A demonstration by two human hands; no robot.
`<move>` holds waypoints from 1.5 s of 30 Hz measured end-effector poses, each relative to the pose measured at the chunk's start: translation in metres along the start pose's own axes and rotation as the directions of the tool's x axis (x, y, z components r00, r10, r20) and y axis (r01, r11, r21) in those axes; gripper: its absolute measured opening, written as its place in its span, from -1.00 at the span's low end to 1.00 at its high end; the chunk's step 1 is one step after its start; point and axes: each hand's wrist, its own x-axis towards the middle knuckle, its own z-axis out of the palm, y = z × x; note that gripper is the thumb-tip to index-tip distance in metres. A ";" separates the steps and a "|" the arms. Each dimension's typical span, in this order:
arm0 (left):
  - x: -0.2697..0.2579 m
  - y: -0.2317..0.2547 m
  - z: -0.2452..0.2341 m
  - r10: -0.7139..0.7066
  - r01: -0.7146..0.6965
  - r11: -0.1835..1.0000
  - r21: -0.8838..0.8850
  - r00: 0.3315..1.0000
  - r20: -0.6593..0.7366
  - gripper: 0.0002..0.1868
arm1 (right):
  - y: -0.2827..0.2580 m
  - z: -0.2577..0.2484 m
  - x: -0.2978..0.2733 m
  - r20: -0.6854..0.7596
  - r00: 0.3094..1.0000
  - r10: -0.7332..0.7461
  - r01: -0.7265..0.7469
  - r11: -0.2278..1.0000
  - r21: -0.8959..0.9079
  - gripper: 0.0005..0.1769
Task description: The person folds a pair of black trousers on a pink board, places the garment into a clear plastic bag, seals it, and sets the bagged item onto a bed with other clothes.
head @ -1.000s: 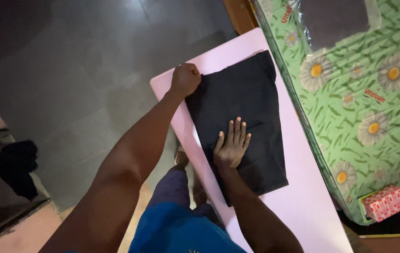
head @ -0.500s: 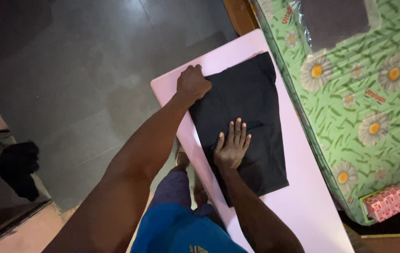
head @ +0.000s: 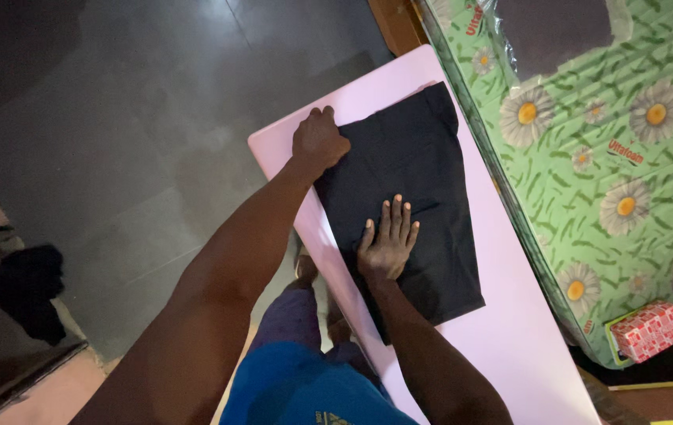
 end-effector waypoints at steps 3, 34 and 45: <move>0.007 -0.007 0.000 -0.006 0.008 0.999 -0.042 0.999 0.044 -0.57 | 0.001 0.001 0.001 -0.026 1.000 -0.003 0.003 1.000 0.009 -0.43; 0.013 -0.006 0.024 0.016 -0.012 1.000 0.027 0.986 -0.164 -0.52 | 0.001 -0.005 0.000 0.017 1.000 -0.023 0.023 1.000 0.005 -0.41; 0.015 -0.015 0.025 0.034 -0.038 0.999 -0.038 0.995 -0.095 -0.53 | -0.001 -0.005 -0.001 0.044 0.999 0.026 -0.027 0.999 0.020 -0.40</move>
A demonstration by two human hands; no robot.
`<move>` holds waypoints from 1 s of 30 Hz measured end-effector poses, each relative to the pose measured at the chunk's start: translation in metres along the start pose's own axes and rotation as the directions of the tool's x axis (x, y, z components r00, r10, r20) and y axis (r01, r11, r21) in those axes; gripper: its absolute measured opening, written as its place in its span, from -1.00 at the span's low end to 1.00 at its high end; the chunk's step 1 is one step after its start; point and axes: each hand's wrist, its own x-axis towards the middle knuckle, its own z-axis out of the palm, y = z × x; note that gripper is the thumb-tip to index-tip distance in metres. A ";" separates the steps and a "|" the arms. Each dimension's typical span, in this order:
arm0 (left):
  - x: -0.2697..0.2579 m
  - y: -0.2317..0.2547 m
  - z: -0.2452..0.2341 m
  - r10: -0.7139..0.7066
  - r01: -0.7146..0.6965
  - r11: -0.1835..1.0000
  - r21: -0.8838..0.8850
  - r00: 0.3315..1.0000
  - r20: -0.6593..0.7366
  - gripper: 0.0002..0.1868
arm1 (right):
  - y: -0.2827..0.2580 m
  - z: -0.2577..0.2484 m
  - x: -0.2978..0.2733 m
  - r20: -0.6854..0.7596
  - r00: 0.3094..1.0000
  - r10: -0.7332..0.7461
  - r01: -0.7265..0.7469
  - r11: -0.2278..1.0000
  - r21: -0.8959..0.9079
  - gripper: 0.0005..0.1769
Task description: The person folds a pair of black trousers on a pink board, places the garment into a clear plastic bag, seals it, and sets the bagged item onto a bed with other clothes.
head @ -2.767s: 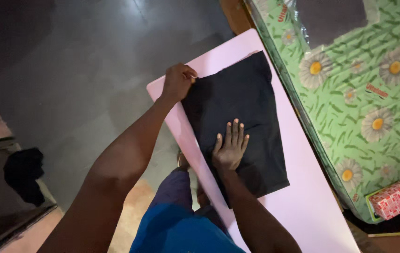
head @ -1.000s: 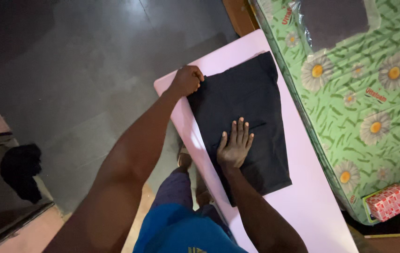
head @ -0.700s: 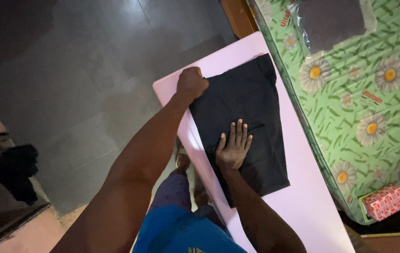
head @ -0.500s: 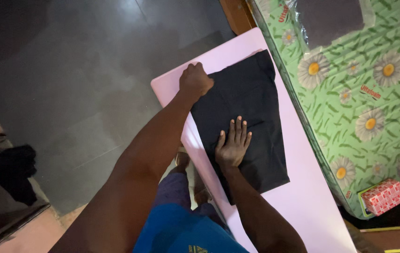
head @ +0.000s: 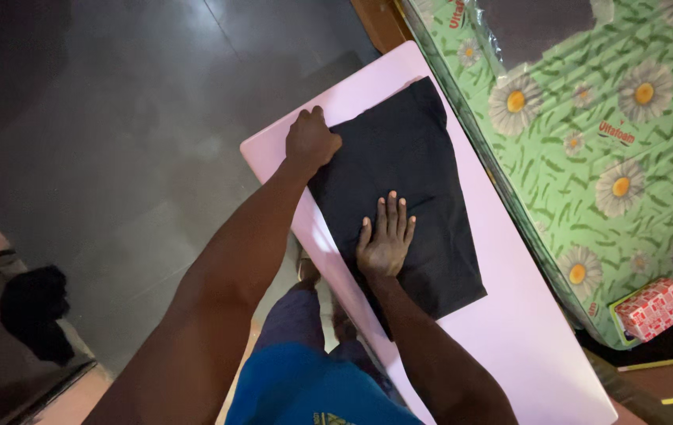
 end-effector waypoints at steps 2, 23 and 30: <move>0.012 -0.004 0.009 0.065 -0.065 0.998 0.022 0.997 -0.036 -0.49 | 0.002 0.001 0.005 -0.013 1.000 0.003 -0.002 1.000 0.014 -0.41; 0.039 -0.074 0.036 0.308 -0.349 0.914 -0.208 0.929 -0.206 -0.88 | 0.009 -0.034 0.013 0.085 0.996 0.023 -0.029 0.997 0.070 -0.37; -0.067 -0.008 0.018 0.413 -0.572 0.714 -0.403 0.809 -0.417 -0.84 | 0.088 -0.079 -0.058 -0.114 0.751 0.651 -0.622 0.754 0.212 -0.58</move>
